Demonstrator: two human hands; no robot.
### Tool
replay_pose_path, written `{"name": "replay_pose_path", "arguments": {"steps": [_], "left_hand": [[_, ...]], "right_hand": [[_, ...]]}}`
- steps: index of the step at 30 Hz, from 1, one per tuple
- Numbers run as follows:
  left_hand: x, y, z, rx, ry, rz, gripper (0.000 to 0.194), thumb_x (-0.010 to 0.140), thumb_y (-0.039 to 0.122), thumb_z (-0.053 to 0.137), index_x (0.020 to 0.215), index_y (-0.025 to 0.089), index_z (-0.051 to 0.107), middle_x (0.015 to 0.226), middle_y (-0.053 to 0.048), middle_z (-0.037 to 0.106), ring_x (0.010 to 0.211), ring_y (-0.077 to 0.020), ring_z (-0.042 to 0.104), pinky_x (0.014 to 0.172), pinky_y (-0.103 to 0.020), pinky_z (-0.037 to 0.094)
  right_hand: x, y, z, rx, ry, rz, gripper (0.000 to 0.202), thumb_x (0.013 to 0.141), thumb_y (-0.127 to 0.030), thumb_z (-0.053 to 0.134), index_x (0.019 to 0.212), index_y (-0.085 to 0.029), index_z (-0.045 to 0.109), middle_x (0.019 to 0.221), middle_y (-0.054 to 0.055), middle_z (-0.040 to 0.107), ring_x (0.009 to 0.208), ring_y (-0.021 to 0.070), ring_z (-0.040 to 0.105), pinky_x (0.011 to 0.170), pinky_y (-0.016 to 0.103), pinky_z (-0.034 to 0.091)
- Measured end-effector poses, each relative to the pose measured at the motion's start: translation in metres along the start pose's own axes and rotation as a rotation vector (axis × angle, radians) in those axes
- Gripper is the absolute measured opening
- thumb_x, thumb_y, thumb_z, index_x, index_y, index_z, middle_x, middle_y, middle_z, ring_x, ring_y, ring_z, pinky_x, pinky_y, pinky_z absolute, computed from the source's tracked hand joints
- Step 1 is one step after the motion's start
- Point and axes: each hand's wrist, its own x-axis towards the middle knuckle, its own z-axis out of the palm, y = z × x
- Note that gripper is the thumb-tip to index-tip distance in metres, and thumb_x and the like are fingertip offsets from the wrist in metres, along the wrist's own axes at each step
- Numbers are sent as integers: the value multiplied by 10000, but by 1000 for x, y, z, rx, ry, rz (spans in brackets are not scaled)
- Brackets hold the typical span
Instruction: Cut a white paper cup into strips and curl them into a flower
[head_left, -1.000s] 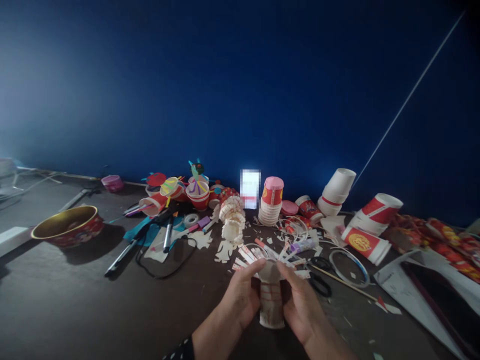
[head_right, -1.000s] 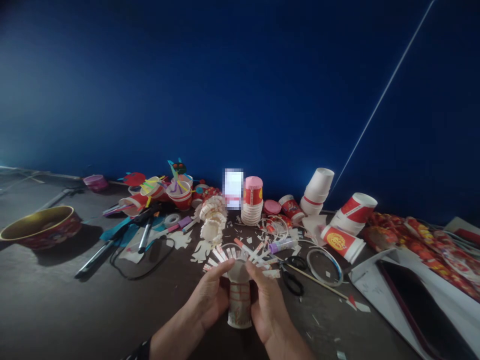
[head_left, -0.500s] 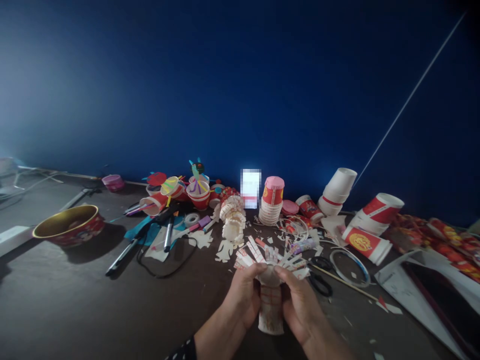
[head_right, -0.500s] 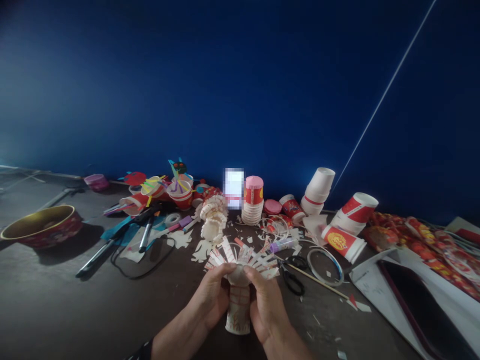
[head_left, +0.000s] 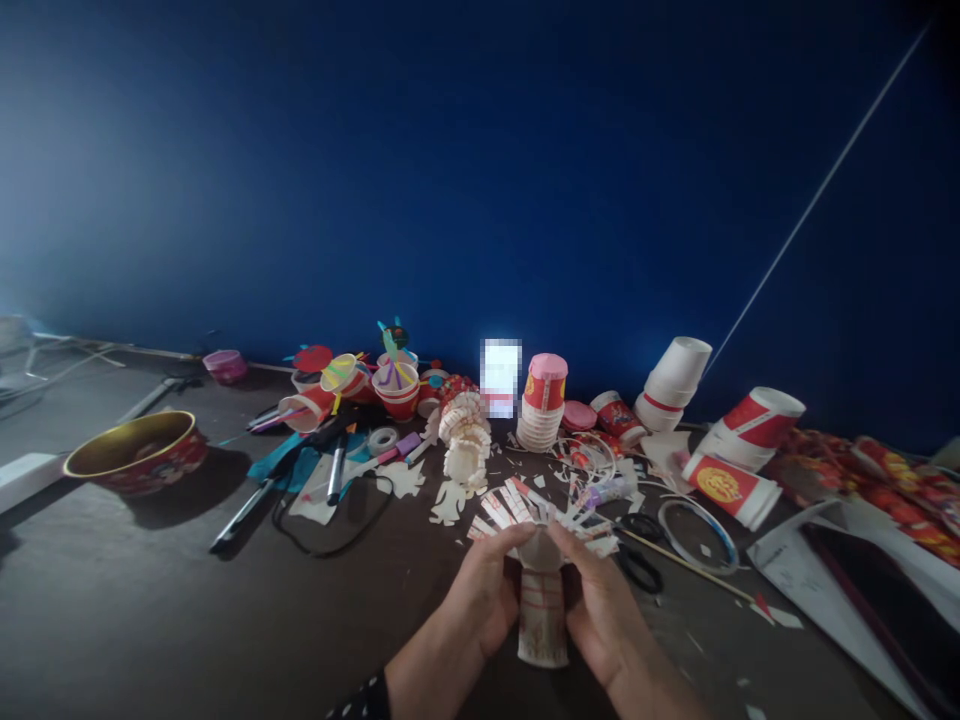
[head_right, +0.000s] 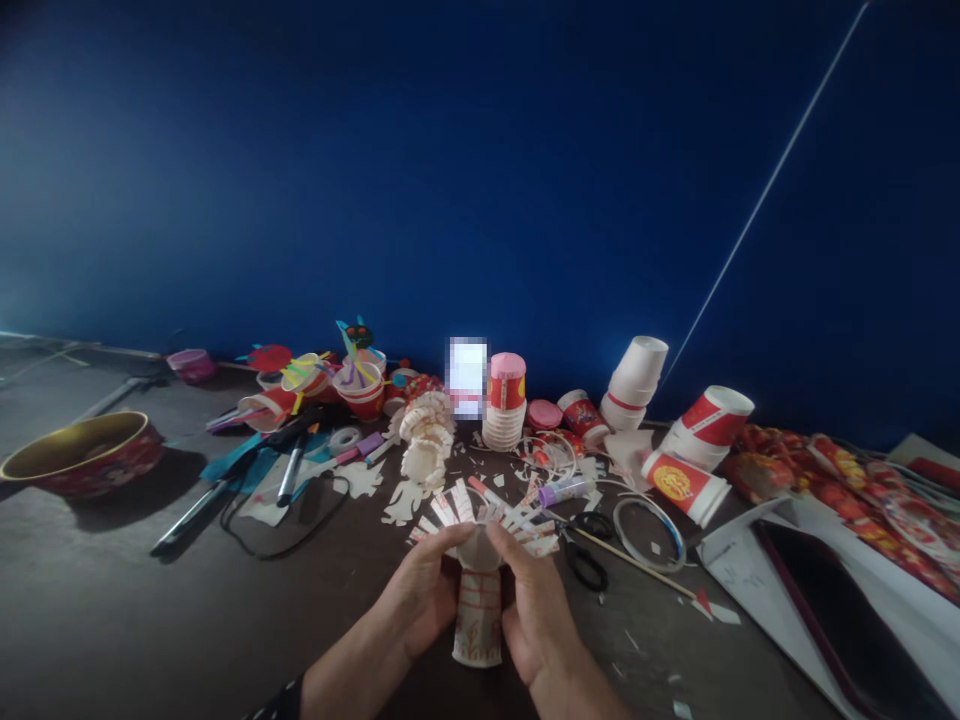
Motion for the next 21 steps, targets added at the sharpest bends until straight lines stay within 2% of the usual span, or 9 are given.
{"name": "replay_pose_path", "arguments": {"steps": [3, 8, 13, 21], "left_hand": [[0, -1, 0, -6, -17, 27, 269, 704, 184, 644, 950, 80, 614, 776, -106, 690, 788, -246, 649, 782, -351, 489], [0, -4, -2, -3, -7, 129, 383, 651, 120, 683, 1025, 116, 601, 816, -77, 695, 851, -240, 646, 790, -326, 487], [-1, -4, -1, 19, 9, 148, 341, 616, 119, 692, 949, 103, 622, 804, -82, 697, 836, -247, 646, 780, -331, 487], [-2, -3, 3, 38, 51, 147, 337, 578, 109, 659, 913, 94, 622, 734, -74, 687, 721, -235, 646, 736, -345, 488]], "right_hand": [[-1, 0, 1, 16, 4, -21, 342, 565, -300, 800, 863, -165, 702, 853, 50, 722, 881, 268, 635, 801, 380, 473], [-1, 1, 0, 16, -15, -24, 330, 572, -294, 794, 868, -182, 700, 879, 46, 721, 877, 259, 638, 802, 380, 475], [-1, 1, -1, -1, -3, -26, 325, 553, -297, 803, 836, -174, 701, 849, 52, 719, 828, 260, 646, 777, 387, 485], [0, 4, -1, -31, 0, -85, 416, 542, -273, 807, 931, -183, 691, 885, 47, 716, 825, 257, 644, 763, 380, 494]]}}
